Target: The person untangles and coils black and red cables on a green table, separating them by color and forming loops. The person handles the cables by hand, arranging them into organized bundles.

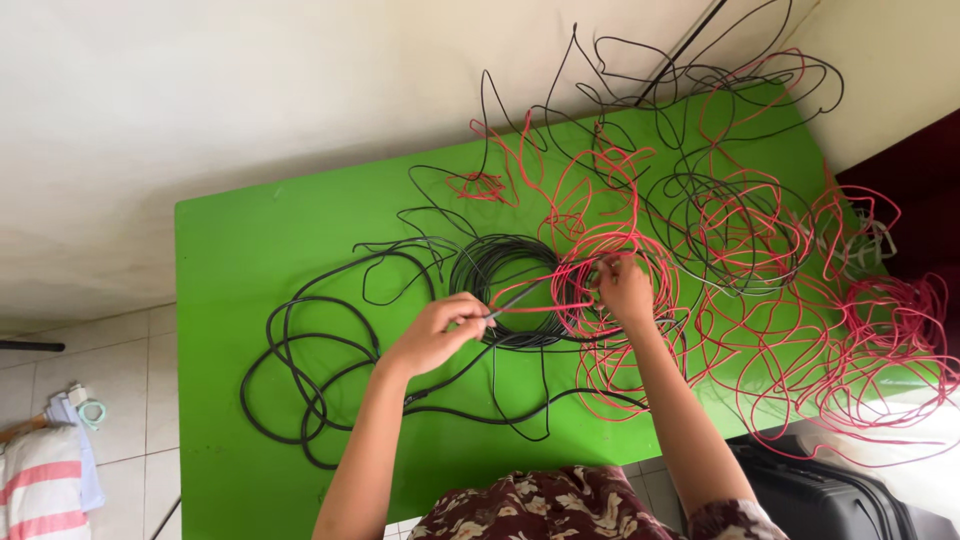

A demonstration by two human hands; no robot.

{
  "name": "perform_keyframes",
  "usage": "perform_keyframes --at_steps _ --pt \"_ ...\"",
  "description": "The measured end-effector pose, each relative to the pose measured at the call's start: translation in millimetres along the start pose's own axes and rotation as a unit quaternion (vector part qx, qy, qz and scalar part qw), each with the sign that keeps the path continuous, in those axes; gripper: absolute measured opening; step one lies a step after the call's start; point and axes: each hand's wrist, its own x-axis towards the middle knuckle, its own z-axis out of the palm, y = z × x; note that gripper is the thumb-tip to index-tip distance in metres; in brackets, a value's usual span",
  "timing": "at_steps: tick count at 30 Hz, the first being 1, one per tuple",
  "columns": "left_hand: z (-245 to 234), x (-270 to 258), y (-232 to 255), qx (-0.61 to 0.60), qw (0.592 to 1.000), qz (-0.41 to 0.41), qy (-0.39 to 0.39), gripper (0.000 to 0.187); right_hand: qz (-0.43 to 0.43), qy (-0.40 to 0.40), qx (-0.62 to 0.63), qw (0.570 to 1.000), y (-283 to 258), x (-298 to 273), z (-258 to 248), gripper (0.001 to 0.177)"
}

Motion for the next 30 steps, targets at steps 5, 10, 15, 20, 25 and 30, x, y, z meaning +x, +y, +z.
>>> perform_keyframes --at_steps 5,10,15,20,25,30 --pt "6 2 -13 -0.164 0.981 0.095 0.052 0.023 -0.249 0.045 -0.029 0.967 -18 -47 0 0.063" --pt "43 -3 5 -0.094 0.993 0.040 -0.064 0.022 -0.311 0.155 -0.119 0.930 -39 -74 27 0.111" --pt "52 -20 7 0.028 0.992 0.080 -0.099 0.026 -0.169 0.153 -0.049 0.972 -27 -55 46 0.070" --pt "24 -19 -26 0.088 0.996 -0.018 -0.007 0.029 -0.189 0.107 0.094 0.972 0 -33 26 0.065" --pt "16 -7 -42 0.139 0.965 -0.204 0.088 0.028 -0.152 0.037 0.217 0.964 31 -14 11 0.052" --pt "-8 -16 -60 0.110 0.967 -0.170 0.156 0.026 -0.103 0.047 0.192 0.975 43 -7 -25 0.055"
